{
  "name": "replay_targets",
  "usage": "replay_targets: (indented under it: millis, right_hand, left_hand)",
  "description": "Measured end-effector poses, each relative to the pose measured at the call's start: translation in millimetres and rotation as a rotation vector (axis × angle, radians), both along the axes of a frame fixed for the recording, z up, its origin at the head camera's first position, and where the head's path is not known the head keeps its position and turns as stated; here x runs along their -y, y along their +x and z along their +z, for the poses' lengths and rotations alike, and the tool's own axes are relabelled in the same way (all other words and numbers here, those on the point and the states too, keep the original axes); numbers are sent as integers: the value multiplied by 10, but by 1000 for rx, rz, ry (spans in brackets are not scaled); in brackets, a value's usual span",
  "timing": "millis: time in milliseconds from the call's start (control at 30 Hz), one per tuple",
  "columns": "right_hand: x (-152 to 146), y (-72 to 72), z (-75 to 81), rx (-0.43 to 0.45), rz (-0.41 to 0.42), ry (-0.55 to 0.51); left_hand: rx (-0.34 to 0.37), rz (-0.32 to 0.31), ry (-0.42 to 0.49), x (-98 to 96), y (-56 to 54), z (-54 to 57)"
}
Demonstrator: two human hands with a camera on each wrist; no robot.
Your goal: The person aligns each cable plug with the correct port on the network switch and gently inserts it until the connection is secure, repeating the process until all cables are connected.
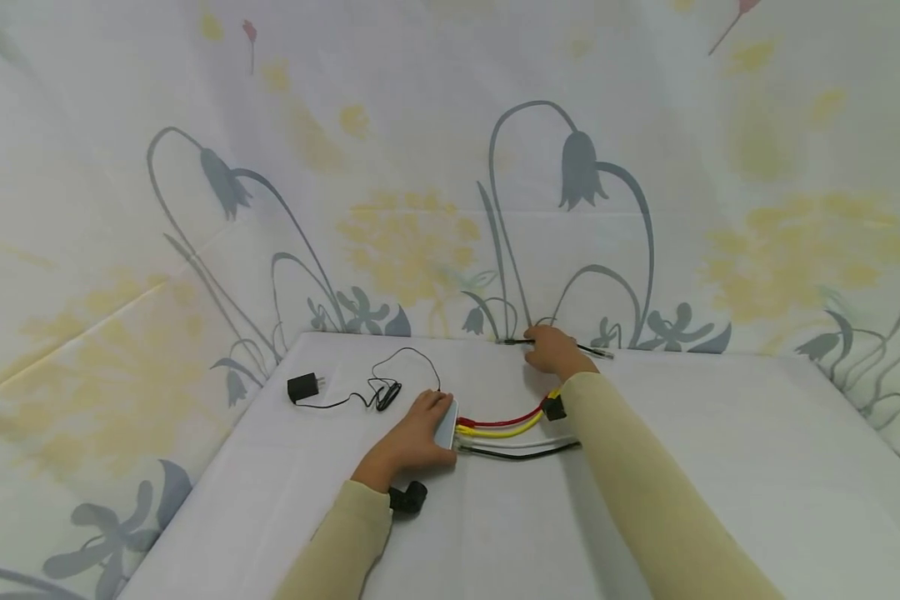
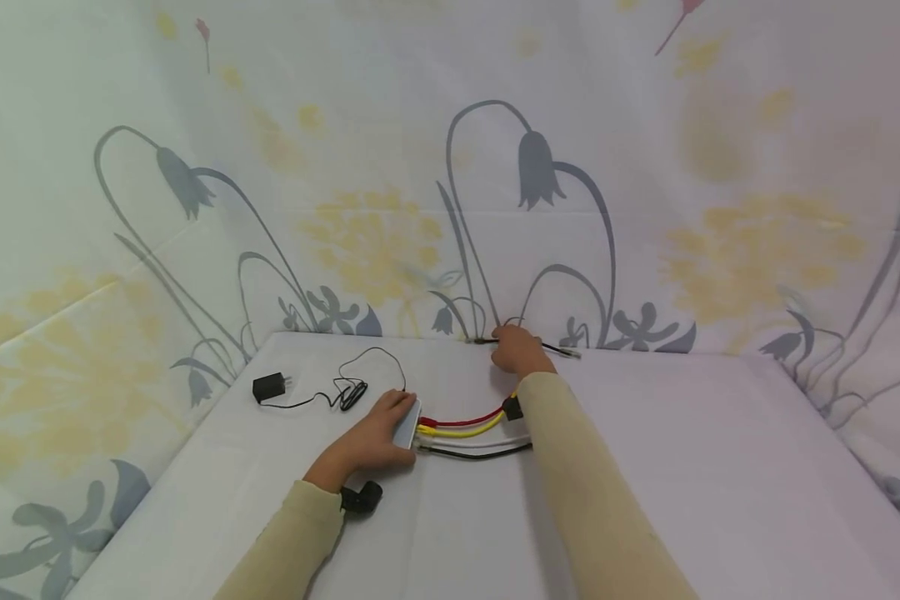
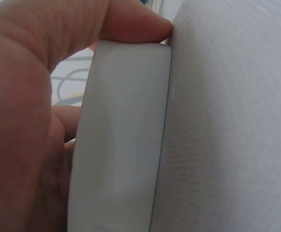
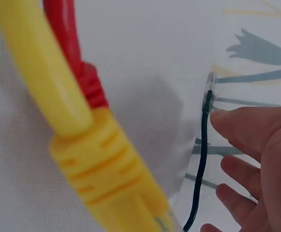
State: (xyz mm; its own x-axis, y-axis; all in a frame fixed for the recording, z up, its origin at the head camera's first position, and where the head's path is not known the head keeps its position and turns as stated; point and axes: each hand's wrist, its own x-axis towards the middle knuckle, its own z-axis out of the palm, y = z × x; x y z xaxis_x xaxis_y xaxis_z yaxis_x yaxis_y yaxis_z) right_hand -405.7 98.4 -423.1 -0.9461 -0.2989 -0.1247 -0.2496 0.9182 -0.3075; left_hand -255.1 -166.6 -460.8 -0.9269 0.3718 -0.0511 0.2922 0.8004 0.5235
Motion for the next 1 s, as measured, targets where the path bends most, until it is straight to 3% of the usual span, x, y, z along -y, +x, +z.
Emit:
replay_targets:
  millis: [333,733,1000]
  right_hand:
    - [-33,73,-33,103,-41,-29]
    - [7,57,41,25,29,50]
    - [101,83,78,-27,73,67]
  left_hand:
    - [8,-9,17,-34,32,12]
    - [15,23,-23,-8,0,29]
    - [32,22,5,-29,30,63]
